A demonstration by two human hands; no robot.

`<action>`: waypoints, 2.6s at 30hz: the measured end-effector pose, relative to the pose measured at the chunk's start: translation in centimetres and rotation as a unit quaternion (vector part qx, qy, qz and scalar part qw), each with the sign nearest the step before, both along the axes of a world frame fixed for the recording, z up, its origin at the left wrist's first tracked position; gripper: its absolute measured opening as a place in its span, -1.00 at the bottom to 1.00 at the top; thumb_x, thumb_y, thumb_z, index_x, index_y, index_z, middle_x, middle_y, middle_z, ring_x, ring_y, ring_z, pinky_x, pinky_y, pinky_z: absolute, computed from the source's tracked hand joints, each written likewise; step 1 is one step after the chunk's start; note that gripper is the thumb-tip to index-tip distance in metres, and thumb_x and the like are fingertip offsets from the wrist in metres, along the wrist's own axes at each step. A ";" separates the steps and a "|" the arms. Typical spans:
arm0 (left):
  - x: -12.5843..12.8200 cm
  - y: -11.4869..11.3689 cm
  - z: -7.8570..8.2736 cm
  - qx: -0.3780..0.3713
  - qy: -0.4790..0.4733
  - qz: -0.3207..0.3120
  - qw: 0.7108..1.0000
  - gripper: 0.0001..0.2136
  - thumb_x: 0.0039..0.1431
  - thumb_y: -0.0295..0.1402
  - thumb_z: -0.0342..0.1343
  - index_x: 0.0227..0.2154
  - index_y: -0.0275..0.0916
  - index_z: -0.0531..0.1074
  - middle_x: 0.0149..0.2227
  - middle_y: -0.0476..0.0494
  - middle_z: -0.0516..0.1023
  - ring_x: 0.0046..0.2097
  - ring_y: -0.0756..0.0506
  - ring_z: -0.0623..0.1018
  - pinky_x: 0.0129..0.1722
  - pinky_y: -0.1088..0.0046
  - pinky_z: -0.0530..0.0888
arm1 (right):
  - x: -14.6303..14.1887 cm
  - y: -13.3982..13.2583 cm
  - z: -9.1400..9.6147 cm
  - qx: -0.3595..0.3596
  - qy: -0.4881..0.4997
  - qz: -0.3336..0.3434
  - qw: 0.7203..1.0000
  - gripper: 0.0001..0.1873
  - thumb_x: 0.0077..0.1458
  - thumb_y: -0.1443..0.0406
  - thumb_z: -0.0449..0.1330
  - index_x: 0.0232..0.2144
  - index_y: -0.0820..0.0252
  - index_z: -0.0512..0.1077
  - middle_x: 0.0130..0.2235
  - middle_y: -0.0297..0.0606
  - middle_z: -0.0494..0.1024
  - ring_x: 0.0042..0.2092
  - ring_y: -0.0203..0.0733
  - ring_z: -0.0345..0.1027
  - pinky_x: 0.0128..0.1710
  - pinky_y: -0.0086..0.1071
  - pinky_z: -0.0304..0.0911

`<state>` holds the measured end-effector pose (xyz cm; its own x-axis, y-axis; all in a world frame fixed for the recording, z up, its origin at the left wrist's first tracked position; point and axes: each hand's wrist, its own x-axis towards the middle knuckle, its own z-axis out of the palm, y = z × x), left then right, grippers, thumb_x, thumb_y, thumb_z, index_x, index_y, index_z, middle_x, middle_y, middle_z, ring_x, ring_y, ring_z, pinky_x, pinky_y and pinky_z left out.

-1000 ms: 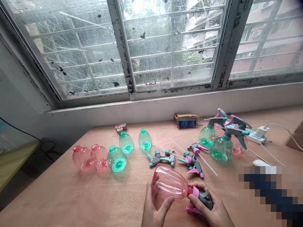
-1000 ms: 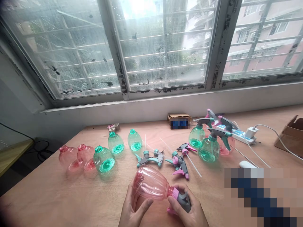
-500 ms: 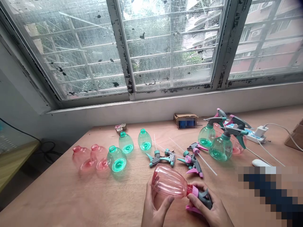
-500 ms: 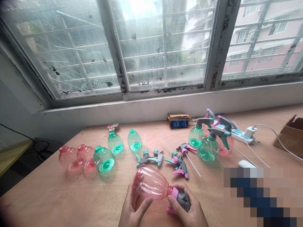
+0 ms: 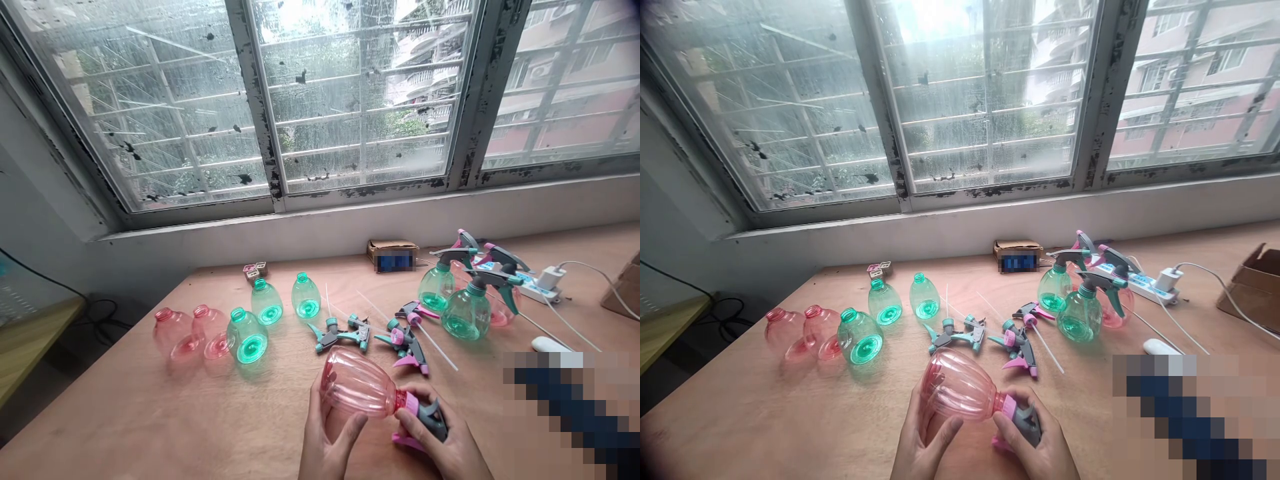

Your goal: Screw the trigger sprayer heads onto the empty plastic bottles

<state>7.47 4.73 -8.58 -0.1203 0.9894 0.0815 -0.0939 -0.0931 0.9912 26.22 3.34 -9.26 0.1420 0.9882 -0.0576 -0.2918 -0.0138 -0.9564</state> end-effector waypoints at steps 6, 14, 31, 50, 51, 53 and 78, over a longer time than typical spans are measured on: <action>0.1 0.0 0.2 0.003 -0.005 -0.003 1.000 -0.26 0.05 -0.06 0.39 0.27 -0.09 0.29 0.32 -0.31 0.41 0.36 -0.39 0.37 0.39 0.01 0.21 | 0.1 0.0 -0.1 0.004 -0.004 -0.001 1.000 -0.50 0.00 -0.05 0.50 -0.17 0.14 0.56 -0.29 -0.31 0.59 -0.39 -0.17 0.47 -0.32 -0.21 0.62; 0.0 -0.1 0.3 0.001 -0.003 -0.007 1.000 -0.27 0.07 -0.07 0.38 0.27 -0.09 0.28 0.32 -0.30 0.41 0.38 -0.38 0.34 0.39 0.01 0.21 | -0.1 -0.1 0.6 0.008 -0.004 -0.014 1.000 -0.50 -0.05 -0.05 0.53 -0.21 0.14 0.59 -0.37 -0.34 0.58 -0.39 -0.17 0.43 -0.33 -0.26 0.61; -0.1 -0.2 0.3 -0.005 -0.005 -0.006 1.000 -0.25 0.07 -0.08 0.39 0.29 -0.12 0.27 0.32 -0.33 0.41 0.37 -0.39 0.34 0.40 -0.01 0.20 | -0.1 -0.1 0.5 0.009 0.010 -0.014 1.000 -0.51 -0.04 -0.03 0.54 -0.21 0.16 0.60 -0.36 -0.34 0.56 -0.37 -0.16 0.43 -0.34 -0.26 0.61; 0.1 -0.2 0.2 -0.003 -0.007 0.009 1.000 -0.26 0.03 -0.05 0.40 0.26 -0.09 0.31 0.29 -0.31 0.45 0.36 -0.40 0.36 0.38 0.01 0.23 | -0.2 -0.1 0.7 0.015 0.003 -0.018 1.000 -0.52 -0.05 -0.05 0.53 -0.23 0.14 0.60 -0.37 -0.35 0.54 -0.40 -0.17 0.42 -0.35 -0.26 0.60; 0.1 -0.2 0.2 -0.003 -0.008 0.009 1.000 -0.26 0.03 -0.05 0.40 0.26 -0.09 0.31 0.29 -0.31 0.45 0.36 -0.40 0.36 0.39 0.00 0.23 | -0.2 -0.1 0.7 0.013 0.003 -0.016 1.000 -0.52 -0.05 -0.04 0.53 -0.23 0.14 0.60 -0.36 -0.35 0.54 -0.40 -0.17 0.42 -0.34 -0.25 0.60; 0.1 -0.2 0.2 -0.005 -0.008 0.006 1.000 -0.26 0.03 -0.06 0.40 0.26 -0.09 0.30 0.30 -0.31 0.44 0.37 -0.39 0.36 0.39 0.00 0.21 | -0.2 -0.1 0.6 0.010 0.000 -0.014 1.000 -0.53 -0.03 -0.04 0.52 -0.21 0.14 0.60 -0.36 -0.35 0.54 -0.40 -0.17 0.43 -0.32 -0.23 0.60; -0.2 0.6 -0.7 0.029 0.025 0.036 0.999 -0.26 -0.04 -0.18 0.46 0.23 -0.08 0.36 0.31 -0.25 0.43 0.32 -0.36 0.42 0.37 0.09 0.27 | -0.2 0.0 0.5 -0.001 0.008 -0.009 1.000 -0.51 -0.05 -0.05 0.53 -0.21 0.11 0.58 -0.39 -0.37 0.57 -0.42 -0.15 0.51 -0.34 -0.22 0.61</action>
